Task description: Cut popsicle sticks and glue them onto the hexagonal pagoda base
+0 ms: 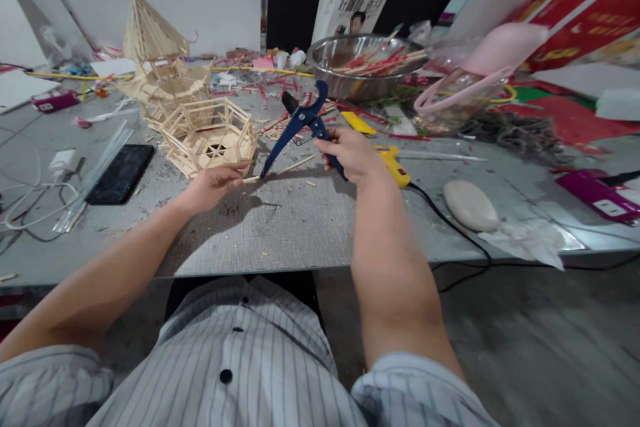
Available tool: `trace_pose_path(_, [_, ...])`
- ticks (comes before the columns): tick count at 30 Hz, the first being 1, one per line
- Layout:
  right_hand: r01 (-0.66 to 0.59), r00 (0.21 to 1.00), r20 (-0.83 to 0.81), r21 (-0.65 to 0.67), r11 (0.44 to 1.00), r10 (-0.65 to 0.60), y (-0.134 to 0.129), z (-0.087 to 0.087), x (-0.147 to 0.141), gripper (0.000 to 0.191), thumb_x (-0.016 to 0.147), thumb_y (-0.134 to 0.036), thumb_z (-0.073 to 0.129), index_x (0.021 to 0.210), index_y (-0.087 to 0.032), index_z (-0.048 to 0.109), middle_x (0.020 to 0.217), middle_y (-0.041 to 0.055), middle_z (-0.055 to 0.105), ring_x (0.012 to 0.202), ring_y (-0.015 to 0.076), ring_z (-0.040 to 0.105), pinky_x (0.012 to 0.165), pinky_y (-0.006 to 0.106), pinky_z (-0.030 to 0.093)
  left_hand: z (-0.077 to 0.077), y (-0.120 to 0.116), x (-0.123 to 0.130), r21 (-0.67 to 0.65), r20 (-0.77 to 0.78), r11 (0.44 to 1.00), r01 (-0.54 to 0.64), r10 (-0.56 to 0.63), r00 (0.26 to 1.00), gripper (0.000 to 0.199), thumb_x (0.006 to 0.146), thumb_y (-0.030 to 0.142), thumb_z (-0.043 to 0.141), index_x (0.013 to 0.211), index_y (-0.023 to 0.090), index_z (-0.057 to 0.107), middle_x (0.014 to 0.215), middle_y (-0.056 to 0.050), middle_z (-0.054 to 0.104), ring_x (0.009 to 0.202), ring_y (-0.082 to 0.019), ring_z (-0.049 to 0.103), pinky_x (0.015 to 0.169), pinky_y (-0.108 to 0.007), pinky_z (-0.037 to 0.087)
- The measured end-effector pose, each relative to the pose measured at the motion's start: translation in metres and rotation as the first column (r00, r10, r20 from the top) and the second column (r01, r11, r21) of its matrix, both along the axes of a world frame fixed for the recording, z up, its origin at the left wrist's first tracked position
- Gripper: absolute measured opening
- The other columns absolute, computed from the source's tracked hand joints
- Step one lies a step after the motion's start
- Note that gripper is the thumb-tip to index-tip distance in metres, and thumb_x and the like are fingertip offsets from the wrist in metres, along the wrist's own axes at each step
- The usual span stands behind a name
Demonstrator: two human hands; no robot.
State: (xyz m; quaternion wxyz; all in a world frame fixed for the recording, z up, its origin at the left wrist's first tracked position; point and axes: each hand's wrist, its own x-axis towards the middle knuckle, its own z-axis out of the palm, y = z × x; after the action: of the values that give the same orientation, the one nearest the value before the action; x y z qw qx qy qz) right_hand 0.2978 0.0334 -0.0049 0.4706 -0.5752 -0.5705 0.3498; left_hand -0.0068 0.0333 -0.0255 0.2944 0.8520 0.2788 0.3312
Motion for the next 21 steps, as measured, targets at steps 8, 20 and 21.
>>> trace_pose_path(8, [-0.221,0.955,-0.177,0.118,0.968,0.239,-0.03,0.025,-0.016,0.043,0.057,-0.047,0.081,0.081,-0.025,0.053,0.057,-0.0071,0.049,0.044,0.0095,0.043,0.042,0.027,0.035,0.022,-0.024,0.006,-0.208,0.1,0.973,0.098,-0.079,0.992,0.017,0.089,0.025,0.059,0.083,0.014,0.071,0.103,-0.011,0.072,0.103,-0.018,0.066,0.088,-0.032,0.053])
trace_pose_path(20, [-0.151,0.987,-0.025,0.238,0.959,0.161,-0.016,0.001,-0.069,0.052,0.074,-0.079,0.043,0.085,-0.028,0.042,0.064,-0.0032,0.044,0.052,0.0147,0.044,0.053,0.033,0.04,0.027,-0.043,0.015,-0.238,0.245,0.963,0.126,-0.066,0.967,0.025,0.088,0.037,0.063,0.079,0.013,0.067,0.073,-0.003,0.063,0.062,-0.009,0.056,0.059,-0.02,0.049])
trace_pose_path(21, [-0.137,0.99,0.058,0.265,0.954,0.126,-0.018,0.0,-0.073,0.054,0.077,-0.081,0.035,0.087,-0.028,0.041,0.067,-0.002,0.045,0.056,0.016,0.047,0.056,0.034,0.042,0.026,-0.044,0.016,-0.172,0.228,0.978,0.118,-0.077,0.971,0.027,0.089,0.038,0.062,0.078,0.013,0.067,0.072,-0.003,0.062,0.061,-0.01,0.056,0.058,-0.021,0.047])
